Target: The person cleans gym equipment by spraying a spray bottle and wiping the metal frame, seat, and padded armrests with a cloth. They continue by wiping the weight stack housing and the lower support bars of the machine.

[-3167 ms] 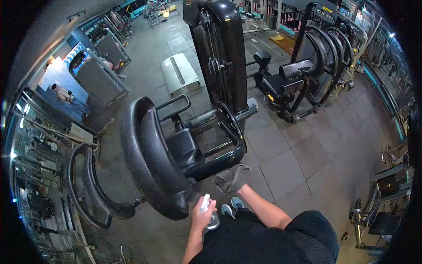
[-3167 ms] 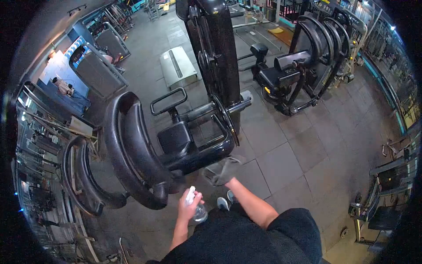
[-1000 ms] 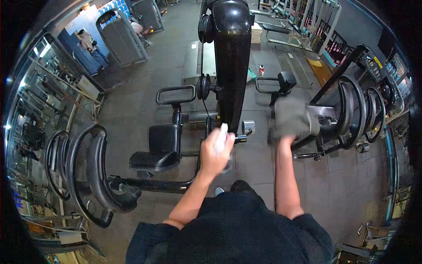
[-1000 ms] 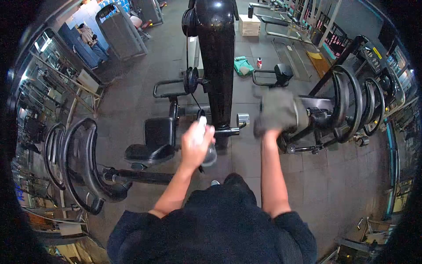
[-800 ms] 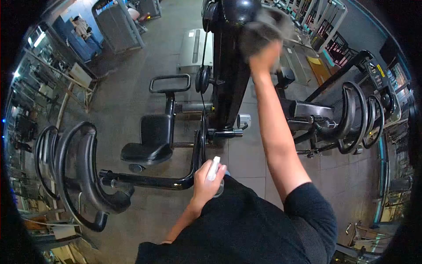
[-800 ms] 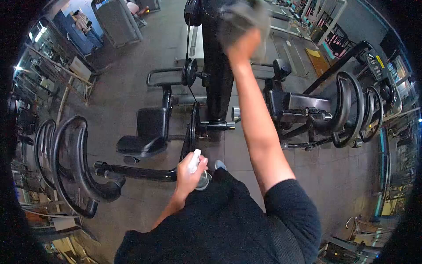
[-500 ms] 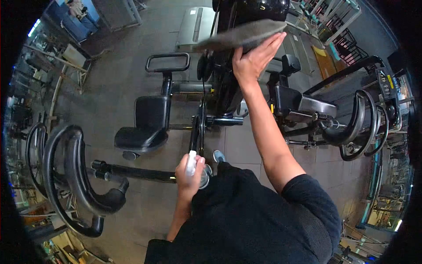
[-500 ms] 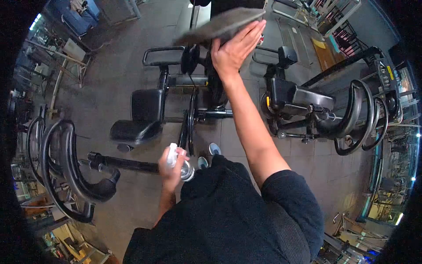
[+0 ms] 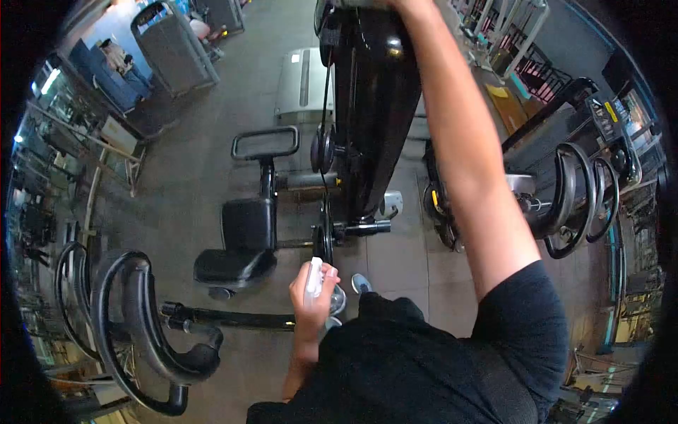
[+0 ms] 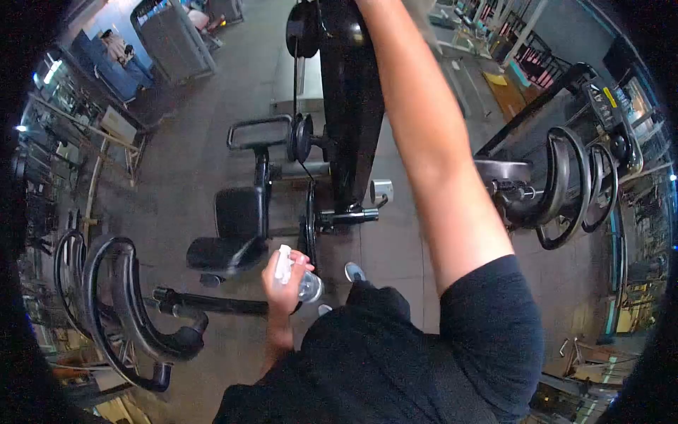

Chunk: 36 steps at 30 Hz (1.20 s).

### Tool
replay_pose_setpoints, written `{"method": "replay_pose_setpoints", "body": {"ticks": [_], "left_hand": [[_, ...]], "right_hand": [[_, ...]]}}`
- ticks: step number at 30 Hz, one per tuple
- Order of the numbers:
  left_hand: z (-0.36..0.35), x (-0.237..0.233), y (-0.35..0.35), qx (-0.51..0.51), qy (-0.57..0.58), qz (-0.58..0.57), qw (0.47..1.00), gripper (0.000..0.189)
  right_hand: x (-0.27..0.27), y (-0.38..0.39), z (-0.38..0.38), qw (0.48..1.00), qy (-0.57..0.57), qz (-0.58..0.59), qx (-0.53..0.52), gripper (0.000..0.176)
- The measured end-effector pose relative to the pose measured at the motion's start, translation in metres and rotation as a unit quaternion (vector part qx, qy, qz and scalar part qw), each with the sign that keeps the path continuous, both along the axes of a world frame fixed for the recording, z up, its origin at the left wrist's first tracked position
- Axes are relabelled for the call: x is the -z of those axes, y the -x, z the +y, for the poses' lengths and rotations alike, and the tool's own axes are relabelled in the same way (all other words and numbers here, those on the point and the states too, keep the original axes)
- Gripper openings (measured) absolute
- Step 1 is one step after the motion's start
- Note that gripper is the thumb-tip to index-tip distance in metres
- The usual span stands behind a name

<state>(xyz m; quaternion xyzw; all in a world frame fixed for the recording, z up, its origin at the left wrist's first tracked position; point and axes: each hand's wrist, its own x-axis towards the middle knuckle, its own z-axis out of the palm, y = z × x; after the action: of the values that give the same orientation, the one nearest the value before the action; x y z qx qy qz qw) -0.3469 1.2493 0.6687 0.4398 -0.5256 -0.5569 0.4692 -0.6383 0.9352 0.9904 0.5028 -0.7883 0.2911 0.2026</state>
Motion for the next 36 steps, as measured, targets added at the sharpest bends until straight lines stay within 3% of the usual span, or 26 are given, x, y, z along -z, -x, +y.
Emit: {"method": "replay_pose_setpoints", "body": {"ticks": [4,5,7,9,11,15,17,19,21,22,23,25,27,29,30,31,34,36], "left_hand": [[0.021,-0.004,-0.021,0.017,0.01,-0.033,0.999,0.009],[0.026,0.005,-0.03,0.05,0.027,-0.051,0.997,0.009],[0.038,0.016,-0.043,0.081,0.046,-0.066,0.993,0.01],[0.045,0.022,-0.054,0.103,0.019,-0.07,0.992,0.011],[0.05,0.025,-0.059,0.105,0.014,-0.078,0.991,0.011],[0.049,0.02,-0.068,0.072,-0.025,-0.058,0.995,0.009],[0.048,0.019,-0.074,0.072,-0.062,-0.059,0.994,0.012],[0.041,0.018,-0.073,0.062,-0.066,-0.045,0.995,0.012],[0.032,0.02,-0.068,0.059,-0.029,-0.046,0.997,0.011],[0.027,0.013,-0.064,0.064,-0.052,-0.059,0.995,0.01],[0.024,0.009,-0.061,0.075,-0.031,-0.068,0.994,0.009],[0.022,0.01,-0.056,0.088,-0.004,-0.071,0.994,0.01],[0.021,0.013,-0.053,0.102,0.005,-0.055,0.993,0.009],[0.029,0.008,-0.051,0.092,-0.03,-0.012,0.995,0.008],[0.032,0.015,-0.053,0.102,-0.018,-0.015,0.995,0.007],[0.036,0.016,-0.054,0.1,-0.016,-0.014,0.995,0.007],[0.046,0.022,-0.061,0.122,-0.017,-0.045,0.991,0.01],[0.049,0.02,-0.061,0.113,-0.019,-0.047,0.992,0.011]], "right_hand": [[0.06,-0.011,0.049,0.982,0.178,0.041,-0.048,0.064],[0.09,-0.015,0.059,0.94,0.31,0.122,-0.066,0.059],[0.158,-0.018,0.086,0.958,0.245,0.126,-0.084,0.094],[0.228,-0.038,0.103,0.954,0.28,0.058,-0.094,0.081],[0.286,-0.036,0.099,0.963,0.254,0.062,-0.068,0.079],[0.232,-0.024,0.074,0.932,0.35,0.062,-0.071,0.084],[0.173,-0.025,0.076,0.954,0.294,0.035,-0.052,0.079],[0.139,-0.023,0.07,0.949,0.308,0.062,-0.031,0.085],[0.096,-0.02,0.065,0.952,0.301,0.048,-0.032,0.055],[0.064,-0.006,0.053,0.989,0.144,-0.019,-0.025,0.059],[0.031,0.0,0.04,0.991,0.098,-0.094,-0.021,0.061],[0.01,0.008,0.013,0.999,0.036,-0.036,0.008,0.059],[0.031,0.002,0.03,0.991,0.128,0.029,0.009,0.056],[0.071,-0.021,0.067,0.964,0.262,0.001,-0.056,0.05],[0.113,-0.008,0.069,0.965,0.237,0.058,-0.095,0.076],[0.155,-0.019,0.073,0.926,0.351,0.117,-0.077,0.073],[0.299,-0.024,0.099,0.959,0.243,0.077,-0.124,0.081],[0.294,-0.018,0.095,0.95,0.261,0.111,-0.129,0.075]]}}
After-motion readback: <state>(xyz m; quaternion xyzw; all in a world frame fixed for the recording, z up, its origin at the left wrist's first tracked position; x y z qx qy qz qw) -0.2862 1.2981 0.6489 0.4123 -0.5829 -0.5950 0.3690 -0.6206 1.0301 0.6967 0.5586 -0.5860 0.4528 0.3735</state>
